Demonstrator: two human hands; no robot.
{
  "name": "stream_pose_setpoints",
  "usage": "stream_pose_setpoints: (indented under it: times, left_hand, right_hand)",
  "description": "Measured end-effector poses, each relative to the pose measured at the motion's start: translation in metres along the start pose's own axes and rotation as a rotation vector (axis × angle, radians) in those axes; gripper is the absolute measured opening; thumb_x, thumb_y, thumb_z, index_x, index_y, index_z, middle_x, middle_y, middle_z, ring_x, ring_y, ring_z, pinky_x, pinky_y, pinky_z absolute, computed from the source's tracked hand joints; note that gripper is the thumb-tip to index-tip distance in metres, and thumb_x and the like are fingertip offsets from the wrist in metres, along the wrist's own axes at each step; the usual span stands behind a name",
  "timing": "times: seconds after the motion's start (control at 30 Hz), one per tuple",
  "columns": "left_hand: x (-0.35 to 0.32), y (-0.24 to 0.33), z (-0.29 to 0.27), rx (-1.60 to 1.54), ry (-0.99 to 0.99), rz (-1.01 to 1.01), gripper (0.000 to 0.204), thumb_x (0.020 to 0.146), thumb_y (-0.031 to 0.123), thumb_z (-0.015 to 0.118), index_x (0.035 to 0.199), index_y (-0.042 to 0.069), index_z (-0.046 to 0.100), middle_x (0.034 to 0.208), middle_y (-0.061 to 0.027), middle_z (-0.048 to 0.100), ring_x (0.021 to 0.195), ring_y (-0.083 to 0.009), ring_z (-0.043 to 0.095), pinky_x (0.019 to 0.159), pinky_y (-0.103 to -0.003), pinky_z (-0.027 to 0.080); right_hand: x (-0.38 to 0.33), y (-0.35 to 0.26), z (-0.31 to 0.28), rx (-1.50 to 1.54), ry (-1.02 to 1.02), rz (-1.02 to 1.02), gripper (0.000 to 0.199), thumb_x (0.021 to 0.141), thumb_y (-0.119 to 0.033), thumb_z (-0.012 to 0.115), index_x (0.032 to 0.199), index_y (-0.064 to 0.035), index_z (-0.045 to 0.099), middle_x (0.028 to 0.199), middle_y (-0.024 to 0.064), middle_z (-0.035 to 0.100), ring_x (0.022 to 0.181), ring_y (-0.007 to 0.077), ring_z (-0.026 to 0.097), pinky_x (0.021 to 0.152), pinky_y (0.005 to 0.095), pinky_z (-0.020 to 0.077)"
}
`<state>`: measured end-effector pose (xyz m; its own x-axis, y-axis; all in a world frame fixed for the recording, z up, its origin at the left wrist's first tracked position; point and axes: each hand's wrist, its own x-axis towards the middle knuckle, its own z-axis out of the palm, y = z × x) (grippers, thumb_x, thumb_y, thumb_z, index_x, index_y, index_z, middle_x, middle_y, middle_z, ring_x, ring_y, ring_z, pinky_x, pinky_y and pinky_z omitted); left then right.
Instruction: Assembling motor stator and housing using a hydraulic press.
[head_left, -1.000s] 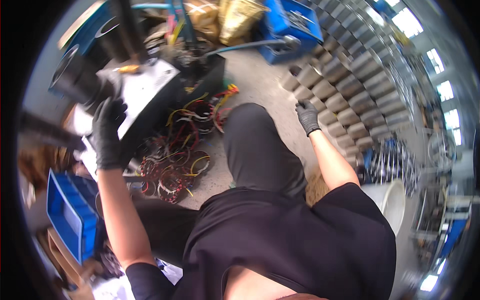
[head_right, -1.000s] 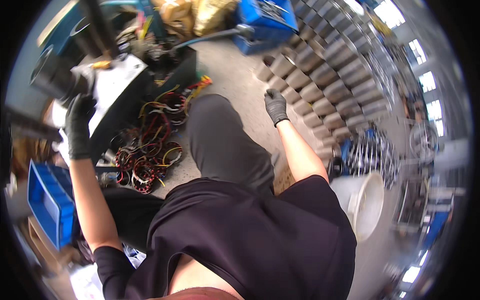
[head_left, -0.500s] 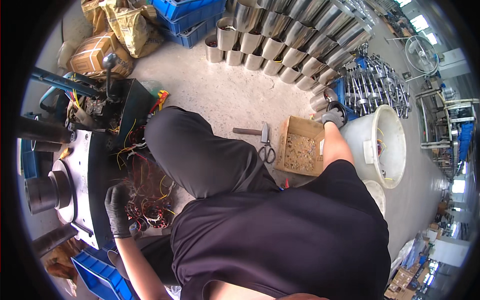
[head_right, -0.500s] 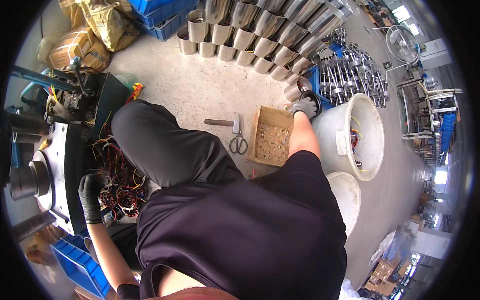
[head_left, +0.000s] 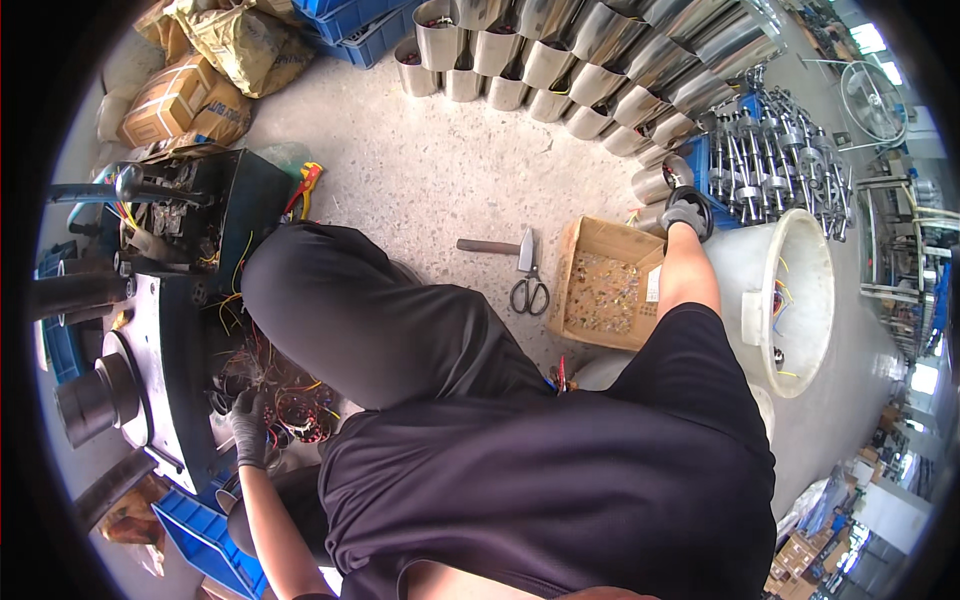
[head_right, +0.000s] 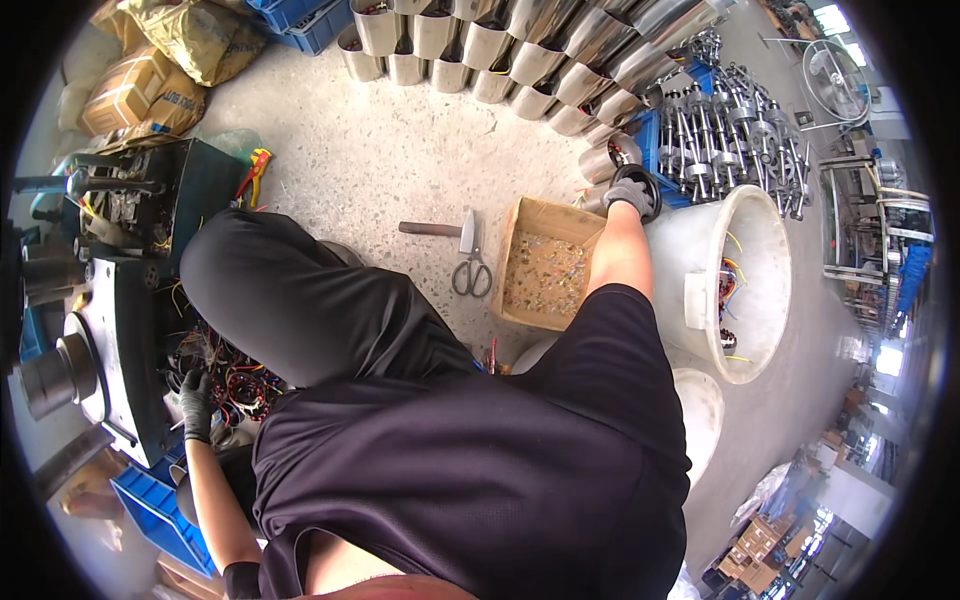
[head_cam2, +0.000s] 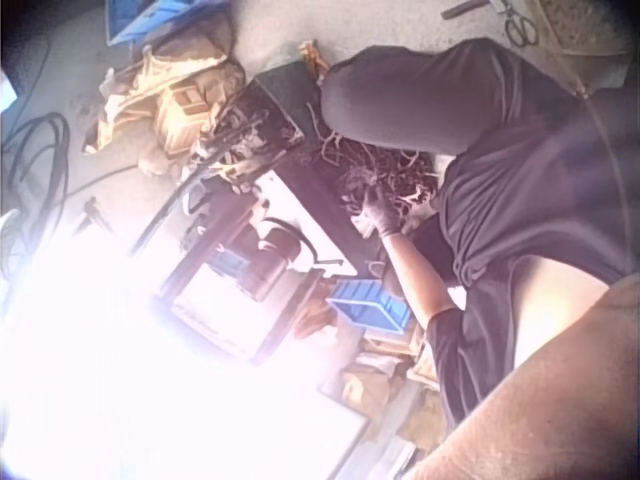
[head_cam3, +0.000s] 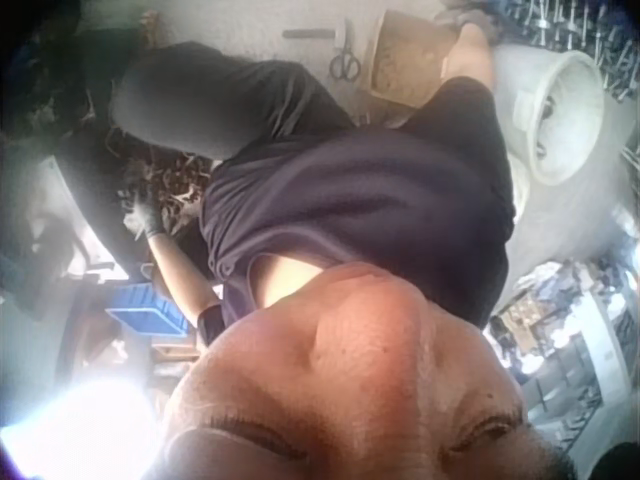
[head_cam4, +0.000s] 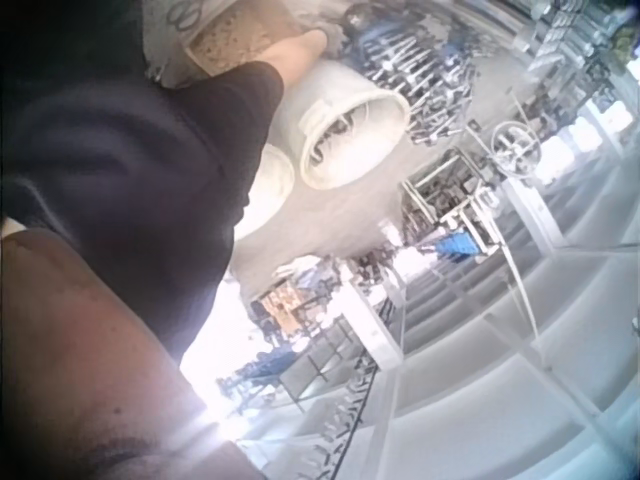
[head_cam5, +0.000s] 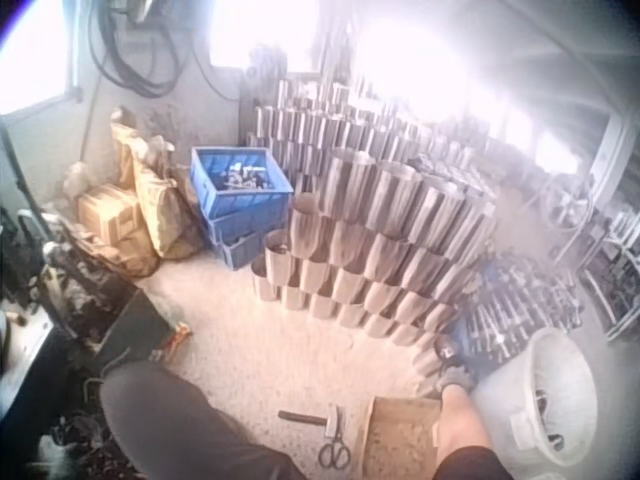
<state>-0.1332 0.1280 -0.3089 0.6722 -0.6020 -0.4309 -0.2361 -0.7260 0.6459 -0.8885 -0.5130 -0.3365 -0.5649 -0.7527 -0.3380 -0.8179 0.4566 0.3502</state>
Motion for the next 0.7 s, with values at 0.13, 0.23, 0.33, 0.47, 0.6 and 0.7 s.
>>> stream_pose_setpoints:
  times: [0.13,0.23,0.33,0.47,0.6,0.7]
  left_hand:
    - [-0.006,0.01,0.012,0.004,-0.006,-0.006,0.018,0.096,0.013,0.066,0.108,0.0,0.067,0.098,-0.007,0.07,0.088,-0.0146,0.059,0.082,-0.032,0.049]
    - [-0.005,0.034,0.02,0.056,-0.042,-0.036,0.015,0.095,0.011,0.065,0.106,0.001,0.067,0.098,-0.0074,0.07,0.087,-0.0153,0.058,0.082,-0.032,0.049]
    - [-0.006,0.047,0.03,0.048,-0.037,-0.027,0.014,0.095,0.011,0.065,0.104,0.001,0.067,0.097,-0.0089,0.07,0.087,-0.0166,0.06,0.082,-0.033,0.049]
    - [0.004,0.044,0.031,0.159,-0.098,0.056,0.013,0.095,0.011,0.064,0.103,0.002,0.067,0.096,-0.0106,0.072,0.086,-0.018,0.062,0.082,-0.033,0.05]
    - [0.002,0.038,0.031,0.14,-0.108,0.055,0.013,0.095,0.011,0.064,0.104,0.002,0.067,0.095,-0.0096,0.071,0.085,-0.0166,0.061,0.082,-0.033,0.05]
    - [0.008,0.025,0.026,0.099,-0.162,0.036,0.013,0.095,0.01,0.064,0.104,0.002,0.067,0.095,-0.0092,0.071,0.087,-0.0156,0.061,0.083,-0.032,0.05]
  right_hand:
    - [0.038,0.011,0.031,0.182,0.039,-0.137,0.05,0.088,-0.02,0.069,0.136,-0.0117,0.057,0.151,0.0174,0.049,0.138,0.0329,0.051,0.109,0.0473,0.0475]
    - [0.034,0.022,0.025,0.088,0.108,-0.31,0.044,0.084,-0.017,0.07,0.127,-0.0045,0.064,0.136,0.0216,0.061,0.131,0.036,0.056,0.109,0.0423,0.0474]
    - [0.021,0.026,0.032,0.052,0.089,-0.345,0.045,0.082,-0.019,0.072,0.125,-0.0051,0.066,0.132,0.0227,0.064,0.128,0.0366,0.059,0.107,0.043,0.0485]
    - [0.001,0.028,0.026,0.035,0.088,-0.346,0.045,0.08,-0.021,0.073,0.123,-0.0093,0.068,0.129,0.0226,0.065,0.125,0.0367,0.061,0.105,0.0441,0.0505]
    - [-0.022,0.034,0.039,-0.006,0.09,-0.422,0.045,0.079,-0.02,0.073,0.121,-0.0071,0.066,0.125,0.0228,0.067,0.121,0.0379,0.063,0.101,0.0453,0.0518]
    - [-0.018,0.038,0.051,-0.012,0.099,-0.499,0.047,0.077,-0.019,0.075,0.121,-0.0055,0.063,0.124,0.0241,0.067,0.12,0.0388,0.063,0.101,0.0463,0.052]
